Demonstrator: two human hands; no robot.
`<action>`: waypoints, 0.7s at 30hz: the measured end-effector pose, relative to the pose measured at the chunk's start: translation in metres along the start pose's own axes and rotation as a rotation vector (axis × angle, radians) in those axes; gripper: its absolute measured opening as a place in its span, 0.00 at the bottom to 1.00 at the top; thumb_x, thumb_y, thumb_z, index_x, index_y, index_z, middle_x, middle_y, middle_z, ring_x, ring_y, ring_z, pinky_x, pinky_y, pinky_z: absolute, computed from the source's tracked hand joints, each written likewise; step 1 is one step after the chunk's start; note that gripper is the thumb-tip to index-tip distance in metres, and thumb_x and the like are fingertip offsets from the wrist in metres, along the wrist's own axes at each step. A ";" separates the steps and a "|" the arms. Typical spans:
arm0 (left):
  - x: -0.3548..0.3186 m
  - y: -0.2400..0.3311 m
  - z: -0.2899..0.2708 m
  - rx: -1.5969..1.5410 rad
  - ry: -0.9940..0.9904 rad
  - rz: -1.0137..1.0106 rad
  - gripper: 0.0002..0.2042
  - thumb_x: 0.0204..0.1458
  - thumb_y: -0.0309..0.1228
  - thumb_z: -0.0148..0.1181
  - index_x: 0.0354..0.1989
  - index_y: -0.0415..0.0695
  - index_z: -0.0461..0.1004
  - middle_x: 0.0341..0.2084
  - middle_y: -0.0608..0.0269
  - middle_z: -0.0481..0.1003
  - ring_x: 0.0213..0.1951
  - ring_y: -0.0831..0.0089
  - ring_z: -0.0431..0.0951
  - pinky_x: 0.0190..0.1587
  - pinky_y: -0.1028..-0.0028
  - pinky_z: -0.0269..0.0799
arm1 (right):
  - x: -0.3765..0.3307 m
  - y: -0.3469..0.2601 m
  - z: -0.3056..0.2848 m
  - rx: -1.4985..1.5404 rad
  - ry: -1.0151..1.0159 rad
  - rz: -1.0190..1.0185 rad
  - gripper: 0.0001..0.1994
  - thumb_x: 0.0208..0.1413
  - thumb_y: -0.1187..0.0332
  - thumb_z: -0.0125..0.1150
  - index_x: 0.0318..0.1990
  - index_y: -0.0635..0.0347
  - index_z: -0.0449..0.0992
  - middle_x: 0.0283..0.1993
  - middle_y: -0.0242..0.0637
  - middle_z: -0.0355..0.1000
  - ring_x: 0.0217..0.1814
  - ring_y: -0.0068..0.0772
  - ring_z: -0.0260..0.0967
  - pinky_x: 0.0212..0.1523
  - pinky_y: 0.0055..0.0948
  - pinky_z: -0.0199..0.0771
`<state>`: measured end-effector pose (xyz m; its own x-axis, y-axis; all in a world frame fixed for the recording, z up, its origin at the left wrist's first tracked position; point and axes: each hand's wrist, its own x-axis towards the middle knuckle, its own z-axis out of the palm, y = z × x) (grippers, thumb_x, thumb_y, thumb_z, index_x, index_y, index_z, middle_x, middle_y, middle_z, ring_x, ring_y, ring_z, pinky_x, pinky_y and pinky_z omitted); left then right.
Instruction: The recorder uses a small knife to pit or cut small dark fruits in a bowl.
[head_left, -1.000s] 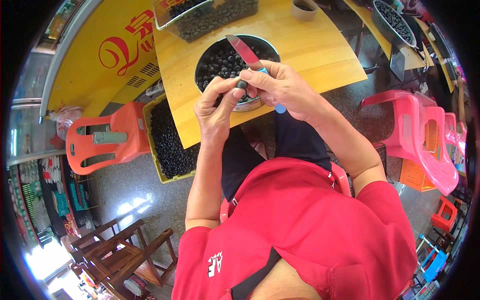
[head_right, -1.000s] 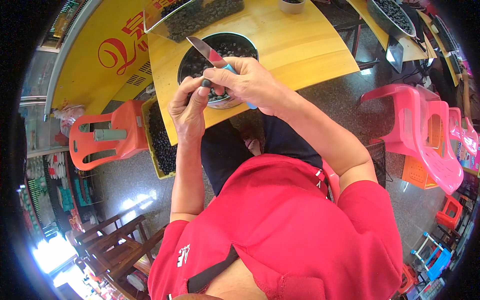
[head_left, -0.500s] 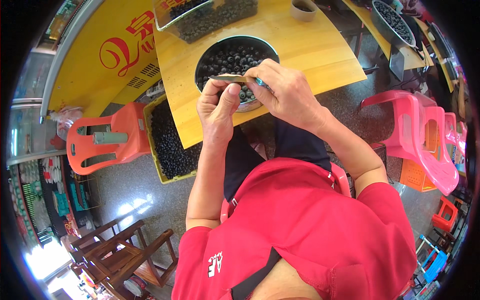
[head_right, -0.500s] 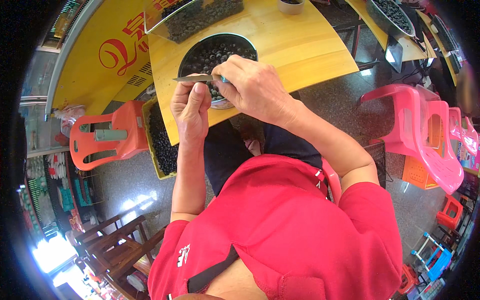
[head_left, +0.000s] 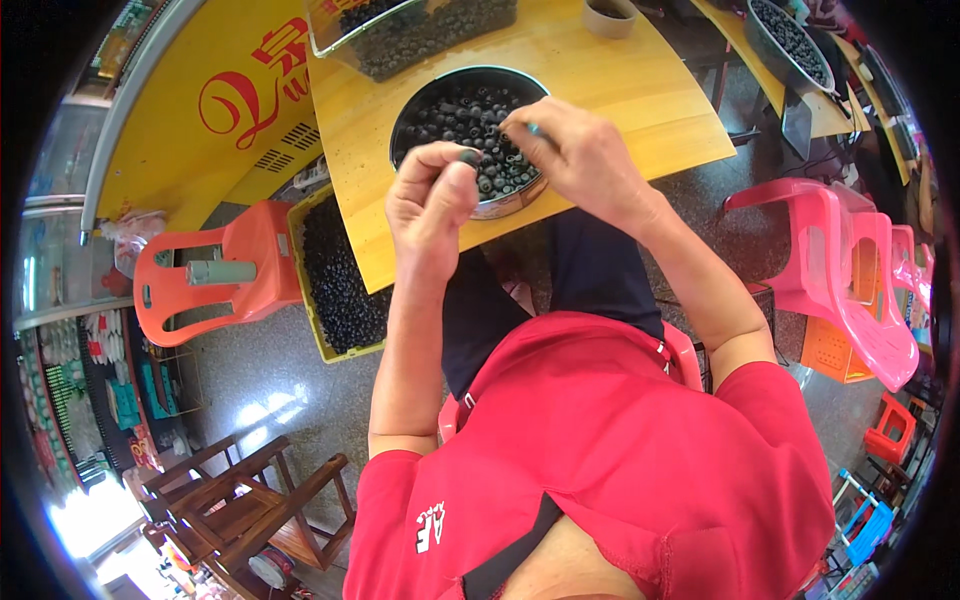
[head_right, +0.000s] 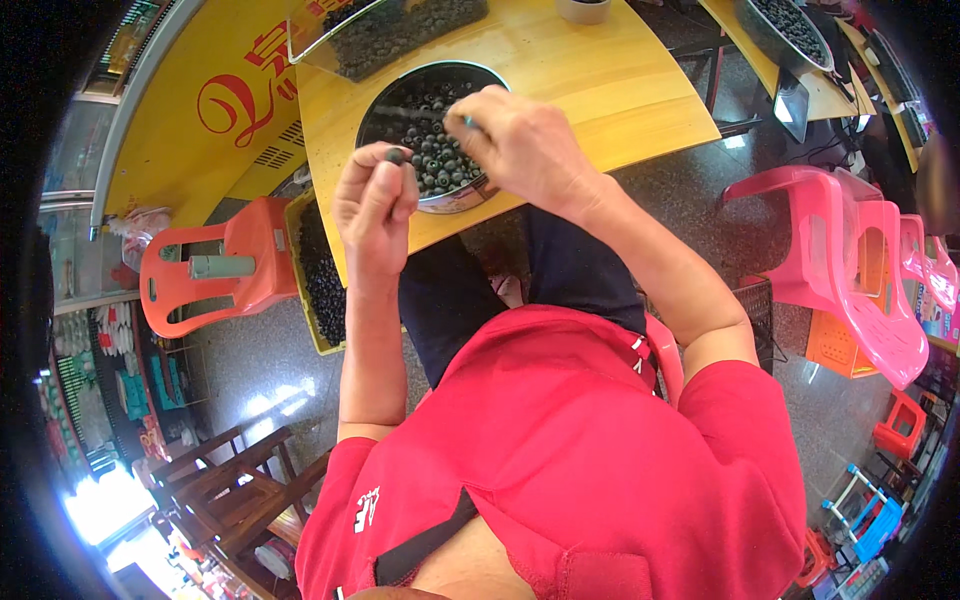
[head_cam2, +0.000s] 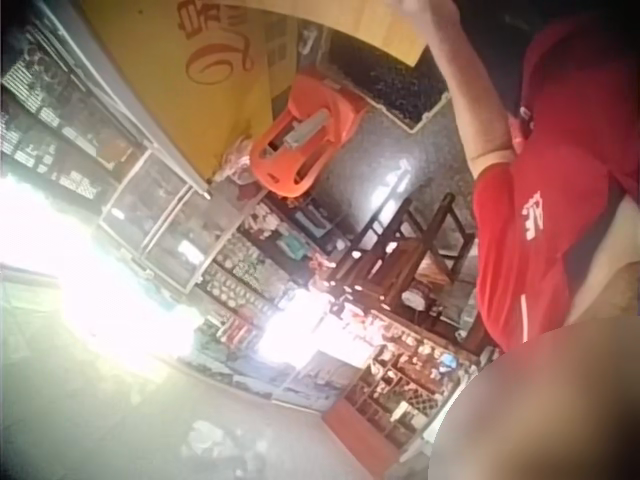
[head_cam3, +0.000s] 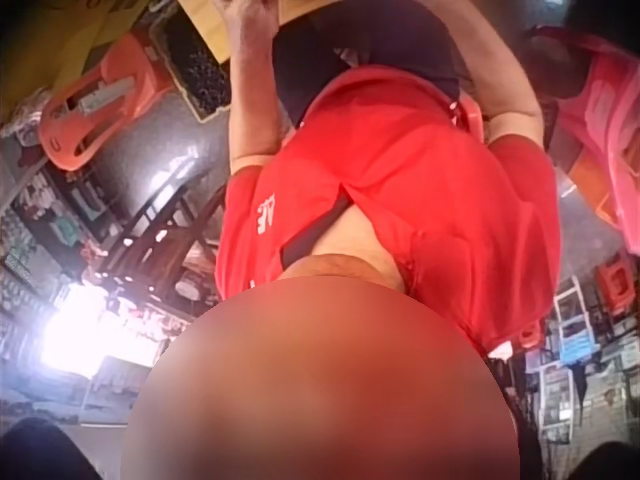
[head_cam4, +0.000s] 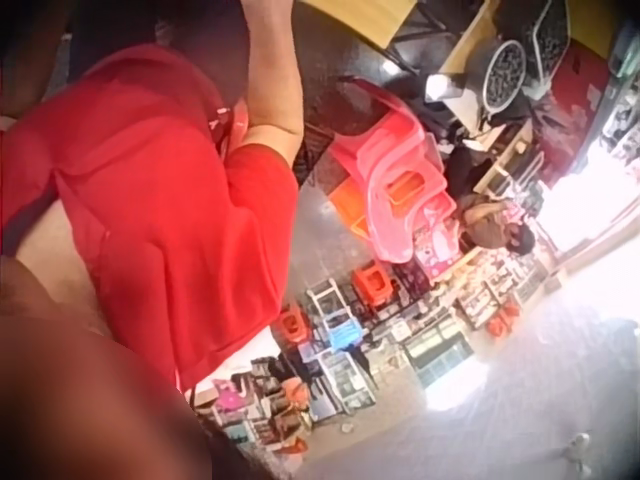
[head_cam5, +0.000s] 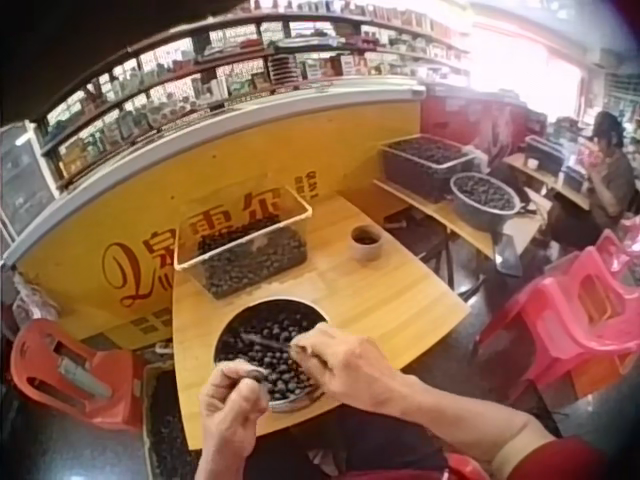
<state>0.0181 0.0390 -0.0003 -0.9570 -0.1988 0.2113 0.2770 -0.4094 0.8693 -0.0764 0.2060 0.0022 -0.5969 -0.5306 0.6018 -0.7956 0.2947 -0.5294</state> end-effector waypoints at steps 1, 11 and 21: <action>0.006 0.003 -0.002 -0.129 -0.044 0.029 0.07 0.59 0.28 0.54 0.40 0.38 0.71 0.24 0.68 0.68 0.21 0.84 0.61 0.23 0.84 0.55 | 0.002 0.000 -0.005 0.035 0.006 0.069 0.08 0.57 0.69 0.58 0.39 0.64 0.75 0.32 0.42 0.72 0.32 0.42 0.72 0.33 0.32 0.71; 0.042 0.006 -0.032 -0.146 0.032 -0.486 0.10 0.61 0.35 0.54 0.35 0.41 0.72 0.18 0.71 0.65 0.14 0.87 0.56 0.16 0.86 0.48 | -0.004 0.013 -0.021 0.173 -0.061 0.371 0.13 0.63 0.64 0.54 0.42 0.68 0.76 0.33 0.40 0.76 0.36 0.26 0.72 0.39 0.25 0.71; -0.022 0.010 -0.039 -0.050 -0.036 -0.202 0.11 0.60 0.35 0.54 0.33 0.38 0.73 0.17 0.71 0.61 0.14 0.86 0.54 0.16 0.85 0.47 | -0.032 0.028 -0.031 0.472 0.070 0.489 0.14 0.63 0.62 0.53 0.44 0.63 0.77 0.29 0.24 0.68 0.26 0.10 0.58 0.26 0.14 0.57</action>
<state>0.0451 0.0043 -0.0142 -0.9957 -0.0764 0.0516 0.0821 -0.4819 0.8724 -0.0823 0.2556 -0.0134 -0.8943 -0.3670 0.2559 -0.3118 0.1010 -0.9448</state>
